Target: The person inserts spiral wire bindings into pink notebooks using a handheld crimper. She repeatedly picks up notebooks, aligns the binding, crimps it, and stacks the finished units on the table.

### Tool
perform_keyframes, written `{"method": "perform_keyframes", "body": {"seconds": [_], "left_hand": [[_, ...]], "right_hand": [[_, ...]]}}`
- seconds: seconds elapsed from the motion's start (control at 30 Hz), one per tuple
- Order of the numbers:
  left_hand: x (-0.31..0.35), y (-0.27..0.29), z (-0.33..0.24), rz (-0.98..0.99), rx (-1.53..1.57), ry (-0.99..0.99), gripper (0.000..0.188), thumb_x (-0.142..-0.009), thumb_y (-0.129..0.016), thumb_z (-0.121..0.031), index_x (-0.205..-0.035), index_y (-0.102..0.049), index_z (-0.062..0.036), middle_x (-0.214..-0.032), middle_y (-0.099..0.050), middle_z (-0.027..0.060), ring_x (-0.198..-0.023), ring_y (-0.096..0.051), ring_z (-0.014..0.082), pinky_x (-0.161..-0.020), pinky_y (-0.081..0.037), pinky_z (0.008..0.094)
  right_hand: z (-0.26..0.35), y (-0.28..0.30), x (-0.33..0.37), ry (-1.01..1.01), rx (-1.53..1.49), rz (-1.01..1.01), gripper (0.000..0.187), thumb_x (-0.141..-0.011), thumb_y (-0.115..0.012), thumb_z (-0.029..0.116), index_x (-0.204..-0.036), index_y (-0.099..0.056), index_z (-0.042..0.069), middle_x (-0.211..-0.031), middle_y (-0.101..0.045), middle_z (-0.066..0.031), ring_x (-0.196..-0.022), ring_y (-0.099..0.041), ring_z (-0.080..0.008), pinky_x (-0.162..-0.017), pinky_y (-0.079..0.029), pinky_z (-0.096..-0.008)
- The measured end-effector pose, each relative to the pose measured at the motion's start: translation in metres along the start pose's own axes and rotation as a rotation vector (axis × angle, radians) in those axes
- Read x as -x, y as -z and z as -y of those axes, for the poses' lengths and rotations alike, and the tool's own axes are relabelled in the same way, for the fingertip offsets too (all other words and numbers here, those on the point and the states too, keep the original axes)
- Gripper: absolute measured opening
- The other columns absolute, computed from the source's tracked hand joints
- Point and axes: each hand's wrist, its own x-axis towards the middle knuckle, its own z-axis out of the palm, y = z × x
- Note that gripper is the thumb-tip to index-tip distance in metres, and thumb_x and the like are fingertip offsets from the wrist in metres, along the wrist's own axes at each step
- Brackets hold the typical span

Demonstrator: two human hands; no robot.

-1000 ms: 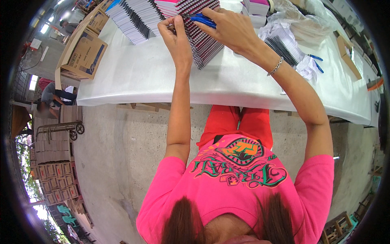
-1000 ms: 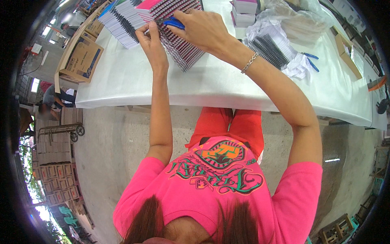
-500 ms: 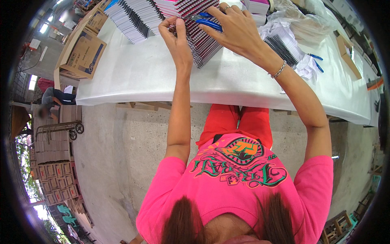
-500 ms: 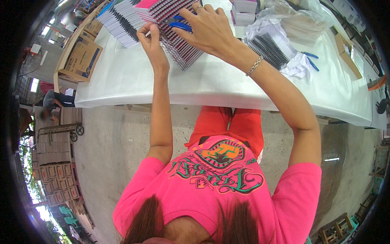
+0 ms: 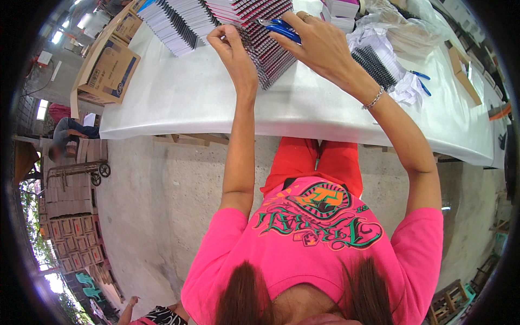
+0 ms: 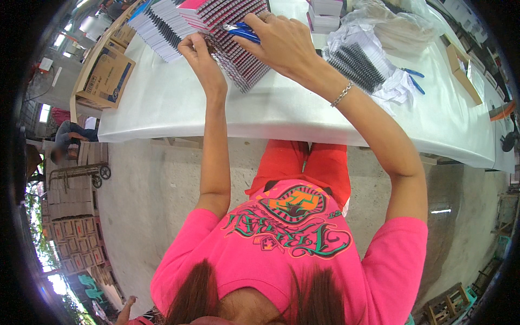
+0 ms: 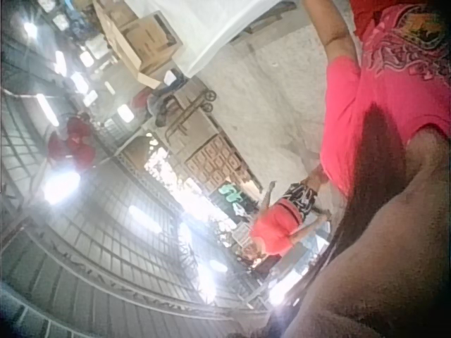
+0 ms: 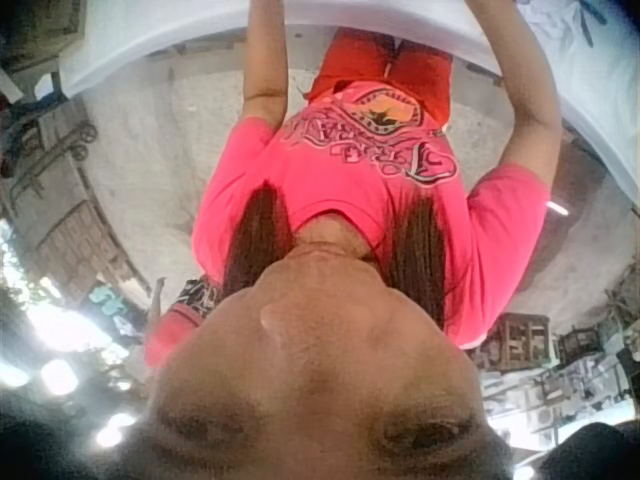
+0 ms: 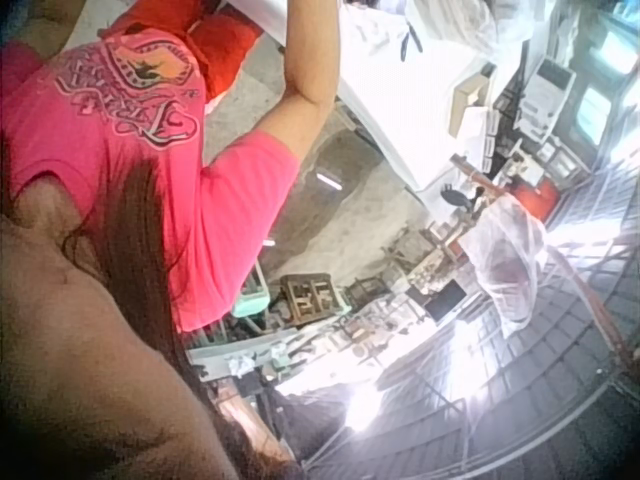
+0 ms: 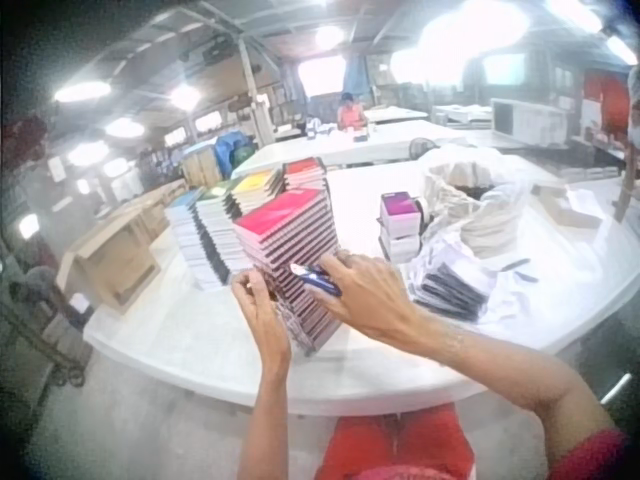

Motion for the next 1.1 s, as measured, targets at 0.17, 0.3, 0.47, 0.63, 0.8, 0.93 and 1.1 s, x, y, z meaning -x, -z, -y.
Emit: {"method": "perform_keyframes", "body": {"seconds": [0.17,0.3,0.47,0.63,0.8,0.93,1.1], "left_hand": [[-0.002,-0.003,0.011,-0.049,0.081,-0.107,0.031,-0.107,-0.047,-0.035,-0.118,-0.048,-0.0052,-0.104,-0.048,0.0015,-0.093,-0.046,0.0122,-0.09,-0.038,0.0283],[0.003,0.006,0.016,0.082,0.028,-0.016,0.033,-0.106,-0.048,-0.032,-0.119,-0.048,-0.0016,-0.116,-0.046,0.0074,-0.113,-0.043,0.0186,-0.105,-0.03,0.0356],[0.002,0.006,0.022,0.048,-0.009,-0.084,0.026,-0.105,-0.054,-0.029,-0.115,-0.051,-0.0045,-0.101,-0.05,0.0008,-0.094,-0.045,0.0107,-0.09,-0.038,0.028],[0.005,0.007,0.017,0.051,-0.064,-0.076,0.029,-0.107,-0.05,-0.031,-0.115,-0.05,-0.0035,-0.105,-0.05,0.0037,-0.096,-0.046,0.0118,-0.092,-0.038,0.0291],[0.005,0.001,0.01,-0.036,0.012,-0.018,0.034,-0.108,-0.047,-0.035,-0.119,-0.047,-0.0026,-0.109,-0.048,0.0058,-0.101,-0.045,0.0128,-0.095,-0.038,0.0318],[0.006,0.005,0.02,0.014,0.066,-0.031,0.034,-0.107,-0.048,-0.034,-0.121,-0.046,-0.0033,-0.112,-0.048,0.0059,-0.105,-0.046,0.0135,-0.097,-0.038,0.0326],[0.009,0.011,0.031,0.1,0.019,-0.006,0.034,-0.104,-0.053,-0.032,-0.119,-0.049,-0.0017,-0.117,-0.045,0.0082,-0.114,-0.043,0.0193,-0.107,-0.029,0.0362]], "right_hand": [[-0.003,-0.008,0.005,0.063,0.181,-0.03,0.051,-0.094,-0.06,0.056,-0.123,-0.063,0.013,-0.109,-0.065,-0.0129,-0.096,-0.065,-0.0309,-0.085,-0.048,-0.0479],[-0.001,-0.01,0.003,0.041,0.154,-0.017,0.053,-0.093,-0.061,0.055,-0.124,-0.064,0.013,-0.109,-0.065,-0.0145,-0.1,-0.064,-0.0322,-0.088,-0.047,-0.0485],[-0.001,-0.013,-0.003,0.113,0.079,-0.052,0.043,-0.091,-0.064,0.052,-0.108,-0.066,0.012,-0.096,-0.07,-0.0145,-0.086,-0.069,-0.0319,-0.072,-0.051,-0.0457],[0.006,-0.009,-0.001,-0.032,-0.015,0.125,0.039,-0.093,-0.063,0.05,-0.103,-0.065,0.012,-0.086,-0.071,-0.011,-0.072,-0.07,-0.0302,-0.059,-0.054,-0.0418],[-0.003,-0.01,0.009,0.001,0.01,0.017,0.043,-0.093,-0.062,0.051,-0.108,-0.065,0.01,-0.092,-0.071,-0.0125,-0.078,-0.069,-0.0312,-0.064,-0.053,-0.0443],[-0.008,-0.016,0.013,0.073,0.105,-0.088,0.048,-0.091,-0.064,0.053,-0.113,-0.065,0.01,-0.103,-0.069,-0.0164,-0.091,-0.067,-0.0328,-0.074,-0.05,-0.0475],[-0.006,-0.021,0.01,0.041,0.074,-0.03,0.051,-0.09,-0.065,0.056,-0.115,-0.065,0.011,-0.106,-0.068,-0.0188,-0.096,-0.065,-0.033,-0.078,-0.048,-0.0481]]}}
